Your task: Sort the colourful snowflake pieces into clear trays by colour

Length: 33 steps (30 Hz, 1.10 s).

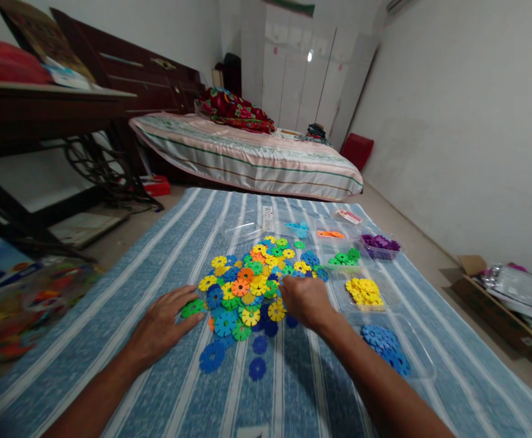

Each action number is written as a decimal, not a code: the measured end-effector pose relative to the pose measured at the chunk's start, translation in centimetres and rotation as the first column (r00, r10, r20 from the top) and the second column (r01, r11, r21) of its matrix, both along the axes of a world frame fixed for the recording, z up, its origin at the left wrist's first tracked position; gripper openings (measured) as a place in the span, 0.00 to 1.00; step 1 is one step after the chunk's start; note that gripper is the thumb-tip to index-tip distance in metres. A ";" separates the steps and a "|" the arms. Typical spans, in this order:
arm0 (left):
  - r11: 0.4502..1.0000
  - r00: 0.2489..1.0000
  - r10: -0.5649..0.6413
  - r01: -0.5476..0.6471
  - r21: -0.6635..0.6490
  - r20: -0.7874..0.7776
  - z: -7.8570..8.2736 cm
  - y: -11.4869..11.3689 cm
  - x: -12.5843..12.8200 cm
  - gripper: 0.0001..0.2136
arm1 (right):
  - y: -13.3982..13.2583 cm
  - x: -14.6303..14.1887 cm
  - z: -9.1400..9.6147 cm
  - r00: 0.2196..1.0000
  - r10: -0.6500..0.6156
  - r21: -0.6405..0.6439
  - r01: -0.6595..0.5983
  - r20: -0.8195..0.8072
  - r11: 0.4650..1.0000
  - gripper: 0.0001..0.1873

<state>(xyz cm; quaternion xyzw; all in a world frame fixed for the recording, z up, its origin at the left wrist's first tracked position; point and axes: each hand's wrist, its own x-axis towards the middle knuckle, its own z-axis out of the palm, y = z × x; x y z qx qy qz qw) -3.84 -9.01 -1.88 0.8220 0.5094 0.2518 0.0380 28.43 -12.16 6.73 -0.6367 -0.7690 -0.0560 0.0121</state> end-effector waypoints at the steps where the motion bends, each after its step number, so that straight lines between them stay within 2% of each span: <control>1: 1.000 1.000 0.000 0.000 -0.007 0.000 0.0 0.0 0.0 0.22 | -0.6 -0.9 -0.7 0.999 0.046 -0.046 -0.047 -0.018 0.998 0.15; 5: 0.999 1.000 0.017 -0.017 -0.035 -0.004 0.2 -0.2 0.3 0.20 | -2.0 -3.0 -2.1 0.987 0.142 -0.158 -0.152 -0.068 0.976 0.14; 12: 0.998 0.999 0.027 -0.026 -0.056 0.026 -0.1 -0.2 0.4 0.20 | -2.8 -4.0 -2.6 0.986 0.148 -0.252 -0.164 -0.080 0.954 0.14; 21: 0.999 0.999 0.019 -0.018 -0.037 0.030 0.4 -0.4 0.7 0.18 | -3.0 -5.7 -3.6 0.997 0.050 -0.195 -0.059 -0.053 0.979 0.13; 28: 0.999 0.999 0.014 -0.013 -0.032 0.048 0.3 -0.4 0.5 0.19 | -3.0 -5.1 -4.9 0.990 0.118 -0.102 -0.126 -0.079 0.987 0.12; 33: 0.999 0.999 0.013 -0.011 -0.039 0.038 0.4 -0.3 0.4 0.20 | -2.6 -5.6 -4.1 0.995 0.068 -0.108 -0.076 -0.074 0.991 0.14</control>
